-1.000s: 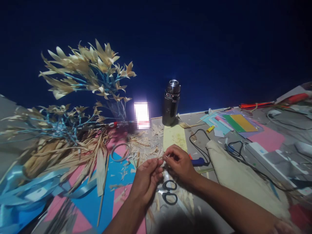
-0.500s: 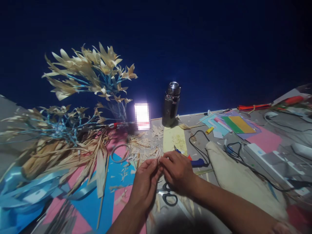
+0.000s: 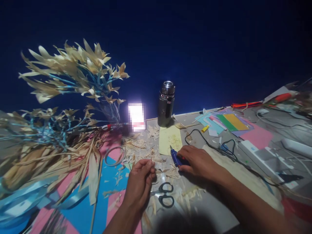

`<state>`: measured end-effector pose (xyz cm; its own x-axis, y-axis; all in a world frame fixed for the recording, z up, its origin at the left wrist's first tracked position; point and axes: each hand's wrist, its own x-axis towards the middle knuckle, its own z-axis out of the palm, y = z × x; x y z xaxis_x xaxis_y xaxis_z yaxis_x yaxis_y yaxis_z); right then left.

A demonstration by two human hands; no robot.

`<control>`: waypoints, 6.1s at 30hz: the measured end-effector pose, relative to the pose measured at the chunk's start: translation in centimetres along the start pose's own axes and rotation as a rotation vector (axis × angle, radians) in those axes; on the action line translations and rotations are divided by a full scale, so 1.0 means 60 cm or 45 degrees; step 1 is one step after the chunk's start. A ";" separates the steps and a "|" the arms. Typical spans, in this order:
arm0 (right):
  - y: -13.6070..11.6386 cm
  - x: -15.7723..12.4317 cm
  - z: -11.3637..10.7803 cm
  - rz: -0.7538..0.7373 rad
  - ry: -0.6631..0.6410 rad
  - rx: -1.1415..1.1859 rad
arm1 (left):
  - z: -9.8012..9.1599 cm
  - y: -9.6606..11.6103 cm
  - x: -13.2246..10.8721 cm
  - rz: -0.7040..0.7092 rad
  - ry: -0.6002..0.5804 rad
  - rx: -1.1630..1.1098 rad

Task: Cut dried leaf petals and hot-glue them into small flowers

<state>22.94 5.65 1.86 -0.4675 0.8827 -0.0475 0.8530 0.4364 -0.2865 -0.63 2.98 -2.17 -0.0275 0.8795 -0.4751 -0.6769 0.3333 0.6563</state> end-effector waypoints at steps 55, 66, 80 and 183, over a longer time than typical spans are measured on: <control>-0.015 0.013 0.084 0.429 0.059 2.009 | 0.040 -0.059 -0.017 0.342 -0.151 0.802; -0.018 0.011 0.088 0.398 0.189 1.986 | 0.021 -0.070 -0.010 0.246 -0.144 0.658; 0.019 -0.006 0.086 0.239 0.175 1.678 | 0.017 -0.024 0.012 0.215 0.016 0.240; 0.003 -0.018 0.061 -0.059 0.105 0.882 | 0.008 -0.017 0.016 0.123 -0.026 0.117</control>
<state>22.77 4.12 -1.64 -0.4573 0.8882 0.0443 0.4756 0.2864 -0.8318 0.40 3.63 -3.01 -0.0740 0.9154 -0.3958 -0.6016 0.2756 0.7497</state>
